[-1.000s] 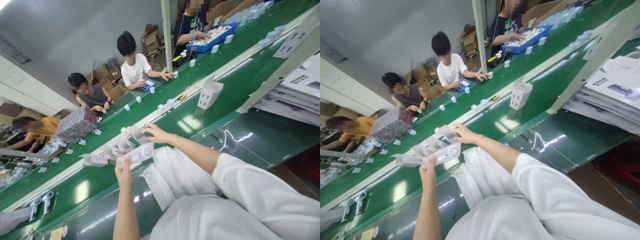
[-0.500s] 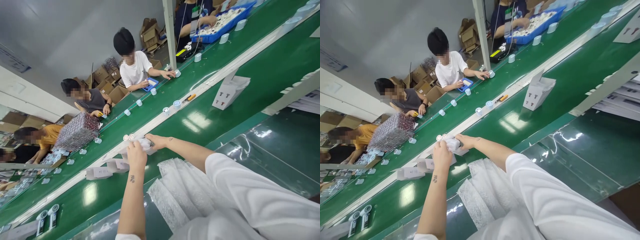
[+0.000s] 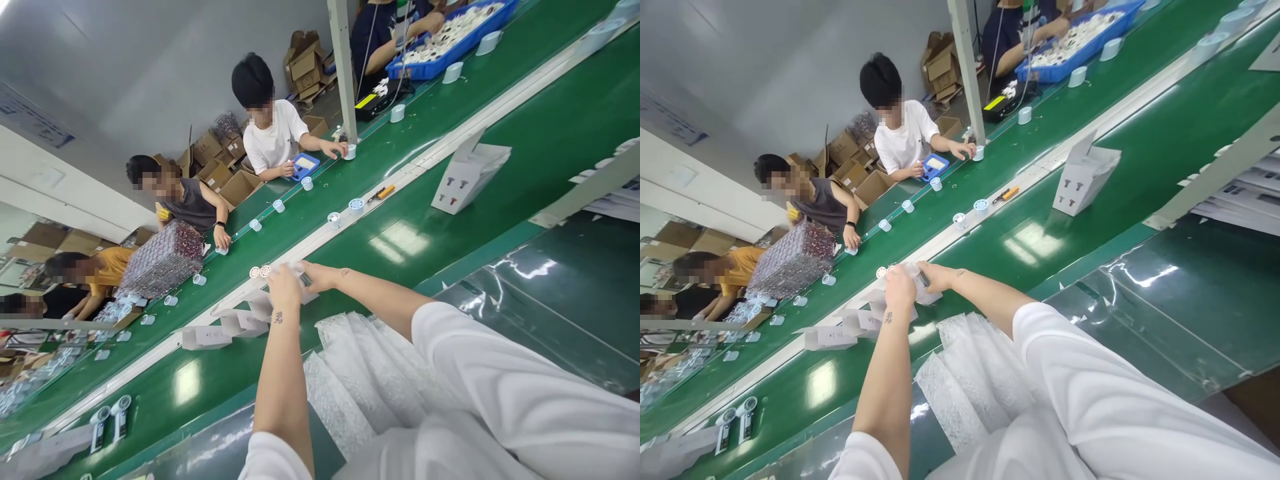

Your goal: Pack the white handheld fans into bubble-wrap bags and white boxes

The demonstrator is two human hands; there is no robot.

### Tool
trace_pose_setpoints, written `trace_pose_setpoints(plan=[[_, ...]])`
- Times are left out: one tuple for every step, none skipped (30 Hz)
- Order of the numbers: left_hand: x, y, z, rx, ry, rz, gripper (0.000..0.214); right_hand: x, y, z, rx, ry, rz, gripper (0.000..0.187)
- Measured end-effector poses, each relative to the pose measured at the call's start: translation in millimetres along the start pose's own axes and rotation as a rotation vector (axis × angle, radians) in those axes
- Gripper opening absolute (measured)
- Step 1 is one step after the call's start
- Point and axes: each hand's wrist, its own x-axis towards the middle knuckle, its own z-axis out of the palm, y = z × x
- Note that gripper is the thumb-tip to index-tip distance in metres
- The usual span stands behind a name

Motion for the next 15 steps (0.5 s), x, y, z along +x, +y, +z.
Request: trace_pose_setpoints(plan=[[-2, -3, 0.1, -0.064, -0.056, -0.051, 0.029, -1, -1, 0, -0.014, -0.009, 0.009, 0.067], [-4, -6, 0.6, -0.114, -0.084, -0.071, 0.039, -2, -2, 1, -0.024, -0.015, 0.004, 0.065], [-7, -7, 1.9, -0.144, -0.079, -0.053, 0.045, -2, -4, 1, -0.031, -0.020, -0.019, 0.061], [-11, -8, 3.8, -0.154, -0.058, -0.010, 0.045, -3, -6, 1, -0.035, -0.013, -0.041, 0.056], [-15, -7, 6.0, -0.150, -0.046, 0.047, 0.039, -3, -9, 0, -0.039, 0.004, -0.044, 0.053], [-20, -6, 8.2, -0.144, -0.064, 0.116, 0.031, -4, -11, -3, -0.040, 0.019, -0.025, 0.053], [-25, -6, 9.9, -0.144, -0.104, 0.193, 0.023, -7, -13, -7, -0.040, 0.028, 0.009, 0.055], [-31, -7, 11.1, -0.158, -0.137, 0.273, 0.017, -10, -14, -14, -0.040, 0.033, 0.045, 0.058], [-38, -11, 11.8, -0.191, -0.141, 0.351, 0.014, -16, -13, -23, -0.042, 0.036, 0.079, 0.060], [-46, -19, 12.6, -0.243, -0.106, 0.412, 0.014, -23, -11, -35, -0.046, 0.045, 0.105, 0.061], [-55, -30, 14.1, -0.310, -0.039, 0.441, 0.014, -32, -8, -49, -0.052, 0.057, 0.120, 0.062], [-66, -45, 17.3, -0.391, 0.033, 0.421, 0.016, -43, -3, -66, -0.058, 0.079, 0.133, 0.062], [-79, -62, 23.2, -0.471, 0.077, 0.346, 0.020, -55, 3, -85, -0.063, 0.110, 0.156, 0.062], [-93, -82, 32.4, -0.530, 0.067, 0.242, 0.023, -68, 9, -104, -0.066, 0.143, 0.189, 0.063], [-109, -101, 45.1, -0.571, 0.022, 0.106, 0.025, -82, 16, -124, -0.069, 0.174, 0.228, 0.064]])
